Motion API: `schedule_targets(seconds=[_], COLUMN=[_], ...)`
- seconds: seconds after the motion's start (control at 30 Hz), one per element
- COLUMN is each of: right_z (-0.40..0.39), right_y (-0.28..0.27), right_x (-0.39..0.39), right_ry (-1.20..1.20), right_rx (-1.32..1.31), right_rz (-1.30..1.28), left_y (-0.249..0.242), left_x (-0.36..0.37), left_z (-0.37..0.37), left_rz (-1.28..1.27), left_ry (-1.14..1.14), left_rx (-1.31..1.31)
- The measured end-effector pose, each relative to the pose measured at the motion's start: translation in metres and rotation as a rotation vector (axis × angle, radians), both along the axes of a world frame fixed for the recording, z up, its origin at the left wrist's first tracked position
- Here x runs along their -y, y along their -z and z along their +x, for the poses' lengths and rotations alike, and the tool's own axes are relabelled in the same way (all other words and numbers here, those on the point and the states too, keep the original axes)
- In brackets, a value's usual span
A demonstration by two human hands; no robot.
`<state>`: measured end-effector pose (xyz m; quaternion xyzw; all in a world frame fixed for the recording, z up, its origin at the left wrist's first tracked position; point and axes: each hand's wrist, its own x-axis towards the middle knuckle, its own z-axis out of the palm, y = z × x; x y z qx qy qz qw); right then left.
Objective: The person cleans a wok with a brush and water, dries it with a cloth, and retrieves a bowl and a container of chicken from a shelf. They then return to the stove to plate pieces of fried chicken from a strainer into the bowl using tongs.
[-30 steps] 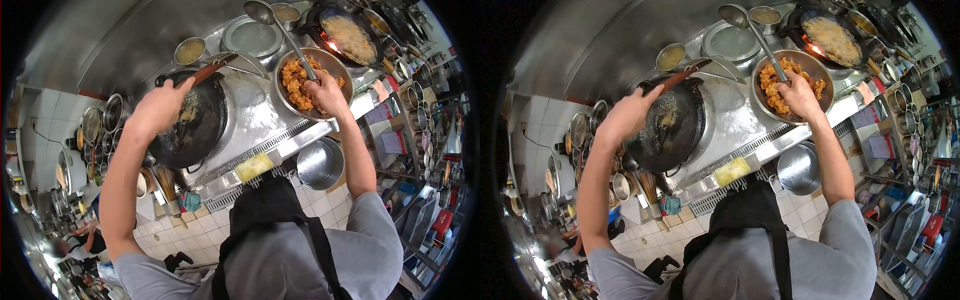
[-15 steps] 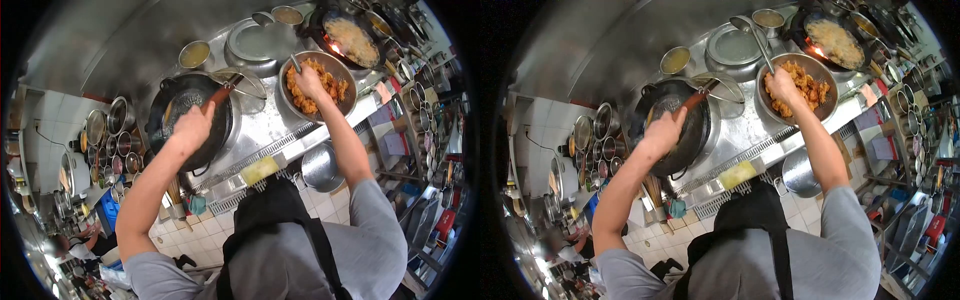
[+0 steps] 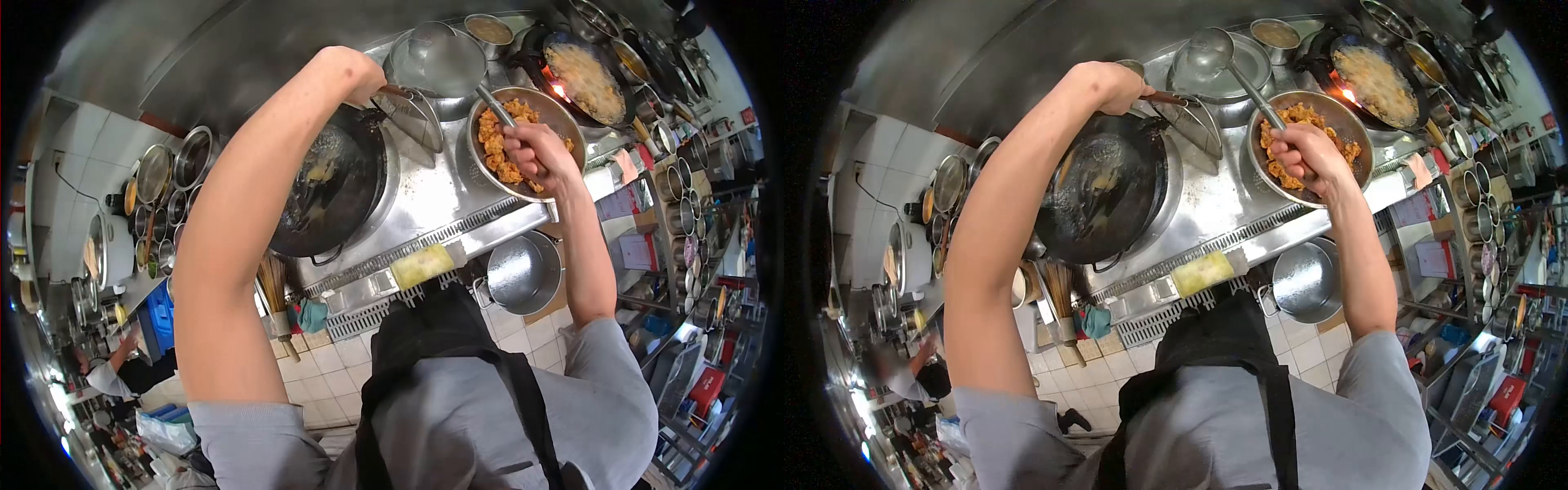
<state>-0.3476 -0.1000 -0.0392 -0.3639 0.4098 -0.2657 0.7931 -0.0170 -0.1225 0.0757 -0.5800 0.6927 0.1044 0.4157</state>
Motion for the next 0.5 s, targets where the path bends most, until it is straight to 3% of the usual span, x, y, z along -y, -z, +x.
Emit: schedule_targets(seconds=[0.07,0.17,0.3,0.5], right_z=[-0.006,-0.006,-0.011,-0.016], right_y=[-0.003,0.028,0.046,0.053], right_x=[-0.020,-0.049,-0.072,-0.064], right_ry=[-0.033,0.022,0.073,0.166], right_rx=[-0.299,-0.625,-0.559,-0.513], right_rz=[-0.259,-0.600,-0.434,-0.462], left_y=[-0.009,-0.035,-0.042,-0.070], left_x=[-0.001,-0.020,-0.024,-0.040], left_z=[0.004,0.019,0.069,0.111], left_rz=[-0.044,-0.021,-0.142,-0.185], left_ry=[0.095,-0.016,-0.044,-0.111], left_rx=[0.030,-0.088,-0.275,-0.411])
